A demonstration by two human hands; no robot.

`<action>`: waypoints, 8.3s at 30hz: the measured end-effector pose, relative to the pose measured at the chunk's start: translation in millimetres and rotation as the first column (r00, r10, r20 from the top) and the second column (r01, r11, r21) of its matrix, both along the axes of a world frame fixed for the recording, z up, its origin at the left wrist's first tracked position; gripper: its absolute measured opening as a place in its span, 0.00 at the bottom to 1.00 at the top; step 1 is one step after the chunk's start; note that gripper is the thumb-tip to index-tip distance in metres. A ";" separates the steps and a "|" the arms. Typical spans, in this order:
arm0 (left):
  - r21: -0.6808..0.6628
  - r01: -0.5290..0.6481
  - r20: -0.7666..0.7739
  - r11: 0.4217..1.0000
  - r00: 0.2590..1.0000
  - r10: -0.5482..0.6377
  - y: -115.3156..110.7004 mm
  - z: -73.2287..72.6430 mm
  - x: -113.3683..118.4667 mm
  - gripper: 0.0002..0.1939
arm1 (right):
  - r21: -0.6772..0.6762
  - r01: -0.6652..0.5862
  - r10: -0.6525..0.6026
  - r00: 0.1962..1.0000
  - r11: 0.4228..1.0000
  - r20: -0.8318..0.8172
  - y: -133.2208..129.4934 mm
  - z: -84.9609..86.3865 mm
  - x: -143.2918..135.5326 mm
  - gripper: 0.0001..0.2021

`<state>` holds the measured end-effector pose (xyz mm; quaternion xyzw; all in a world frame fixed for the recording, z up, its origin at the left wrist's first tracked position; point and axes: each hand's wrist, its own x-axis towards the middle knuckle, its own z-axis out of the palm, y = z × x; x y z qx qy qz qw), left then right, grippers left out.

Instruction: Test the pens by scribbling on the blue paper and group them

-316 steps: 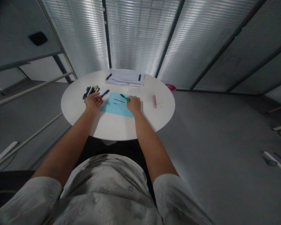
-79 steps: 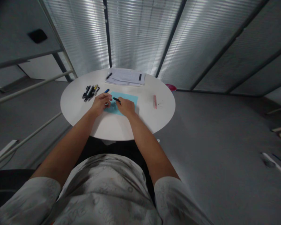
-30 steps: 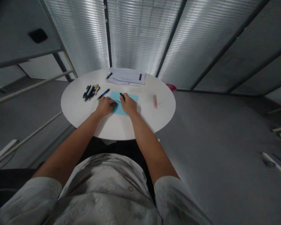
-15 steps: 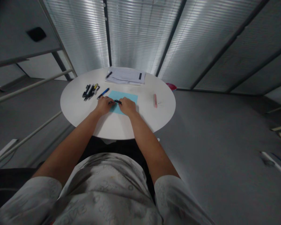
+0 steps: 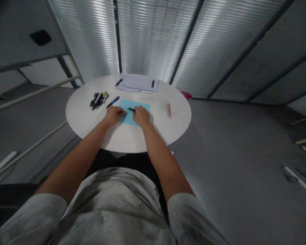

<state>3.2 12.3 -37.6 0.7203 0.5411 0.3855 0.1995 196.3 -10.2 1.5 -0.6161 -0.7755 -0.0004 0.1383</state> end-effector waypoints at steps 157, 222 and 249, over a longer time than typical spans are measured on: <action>-0.146 -0.232 0.734 0.962 0.626 0.262 4.7 12.0 -3.8 0.08 | 0.145 -0.280 0.314 0.794 0.949 -0.521 5.8 -8.5 -9.4 0.20; -0.110 -0.038 0.754 0.993 0.648 0.108 -14.1 26.1 6.4 0.07 | 0.114 -0.261 0.284 0.890 0.959 -0.355 0.9 -6.2 -11.8 0.15; 0.042 -0.201 0.257 0.979 0.949 0.183 -23.9 23.0 8.4 0.11 | 0.189 -0.045 0.113 0.922 0.981 -0.371 10.6 -8.3 -7.3 0.14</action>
